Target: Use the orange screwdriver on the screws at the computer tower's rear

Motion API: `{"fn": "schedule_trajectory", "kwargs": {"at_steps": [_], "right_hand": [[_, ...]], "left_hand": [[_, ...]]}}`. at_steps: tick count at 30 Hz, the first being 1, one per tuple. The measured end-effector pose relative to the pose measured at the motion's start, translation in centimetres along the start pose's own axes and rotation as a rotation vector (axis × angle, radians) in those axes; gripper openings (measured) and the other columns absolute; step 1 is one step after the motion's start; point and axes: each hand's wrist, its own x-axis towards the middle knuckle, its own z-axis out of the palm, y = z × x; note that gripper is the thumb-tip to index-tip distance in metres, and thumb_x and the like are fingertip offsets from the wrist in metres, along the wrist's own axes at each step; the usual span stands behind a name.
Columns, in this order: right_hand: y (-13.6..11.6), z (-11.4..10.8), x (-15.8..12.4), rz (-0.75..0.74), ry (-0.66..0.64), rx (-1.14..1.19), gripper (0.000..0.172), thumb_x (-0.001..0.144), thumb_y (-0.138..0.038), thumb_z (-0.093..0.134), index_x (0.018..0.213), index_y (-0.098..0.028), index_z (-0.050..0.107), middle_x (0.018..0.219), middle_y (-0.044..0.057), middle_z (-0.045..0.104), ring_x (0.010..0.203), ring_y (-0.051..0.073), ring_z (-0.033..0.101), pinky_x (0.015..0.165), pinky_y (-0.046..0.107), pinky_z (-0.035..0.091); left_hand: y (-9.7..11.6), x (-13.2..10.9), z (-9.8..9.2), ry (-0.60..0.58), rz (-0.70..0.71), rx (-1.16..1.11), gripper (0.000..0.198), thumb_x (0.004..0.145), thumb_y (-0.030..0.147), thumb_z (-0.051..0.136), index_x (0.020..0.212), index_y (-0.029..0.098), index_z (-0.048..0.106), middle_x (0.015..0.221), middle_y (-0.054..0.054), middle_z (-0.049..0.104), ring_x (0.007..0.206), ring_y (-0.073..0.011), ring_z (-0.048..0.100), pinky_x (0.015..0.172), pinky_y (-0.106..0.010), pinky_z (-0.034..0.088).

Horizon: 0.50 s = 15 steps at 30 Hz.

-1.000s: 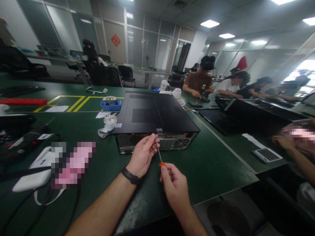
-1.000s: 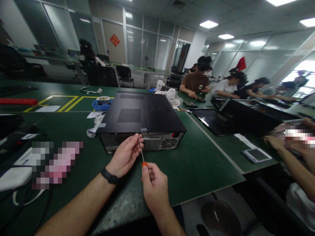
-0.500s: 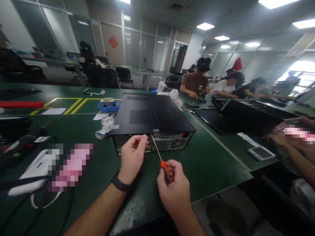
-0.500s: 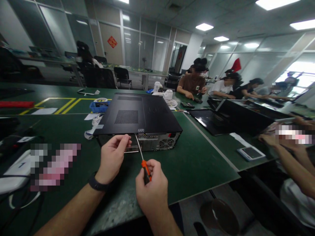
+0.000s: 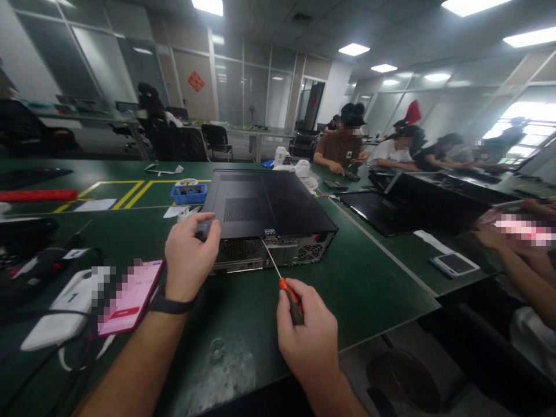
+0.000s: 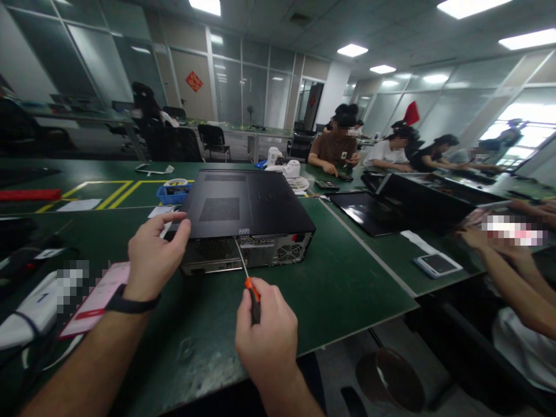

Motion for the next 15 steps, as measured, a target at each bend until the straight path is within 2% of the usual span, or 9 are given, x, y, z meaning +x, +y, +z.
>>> {"fn": "schedule_trajectory", "kwargs": {"at_steps": [3, 6, 11, 15], "right_hand": [[0.1, 0.0, -0.1, 0.011, 0.003, -0.003, 0.017, 0.101, -0.022, 0.058, 0.112, -0.019, 0.07, 0.093, 0.006, 0.078, 0.077, 0.017, 0.076, 0.073, 0.026, 0.06], [0.1, -0.1, -0.1, 0.006, -0.007, -0.008, 0.018, 0.102, -0.022, 0.057, 0.112, -0.019, 0.07, 0.09, 0.005, 0.076, 0.077, 0.016, 0.075, 0.072, 0.025, 0.059], [0.2, -0.3, -0.2, -0.027, -0.042, -0.046, 0.019, 0.102, -0.021, 0.056, 0.113, -0.019, 0.072, 0.088, 0.005, 0.074, 0.076, 0.016, 0.073, 0.07, 0.025, 0.058], [0.1, -0.2, -0.1, -0.018, -0.034, -0.048, 0.018, 0.102, -0.022, 0.056, 0.112, -0.019, 0.071, 0.087, 0.005, 0.077, 0.075, 0.016, 0.076, 0.07, 0.025, 0.058]], "left_hand": [[-0.8, 0.6, 0.3, -0.08, 0.036, 0.012, 0.034, 0.092, 0.043, 0.064, 0.115, 0.021, 0.077, 0.127, -0.013, 0.078, 0.124, -0.0341, 0.069, 0.113, -0.05, 0.049], [-1.4, 0.9, 0.7, -0.139, -0.037, -0.011, 0.041, 0.09, 0.045, 0.066, 0.121, 0.019, 0.075, 0.135, -0.015, 0.075, 0.13, -0.0353, 0.067, 0.116, -0.051, 0.048], [-1.7, 0.6, 1.3, -0.124, -0.198, -0.085, 0.06, 0.087, 0.046, 0.071, 0.14, 0.019, 0.065, 0.143, -0.016, 0.071, 0.131, -0.0342, 0.067, 0.115, -0.049, 0.05], [-1.7, 0.3, 1.4, -0.13, -0.254, -0.143, 0.059, 0.086, 0.047, 0.073, 0.138, 0.019, 0.067, 0.136, -0.014, 0.074, 0.121, -0.0309, 0.071, 0.113, -0.047, 0.051]]}}
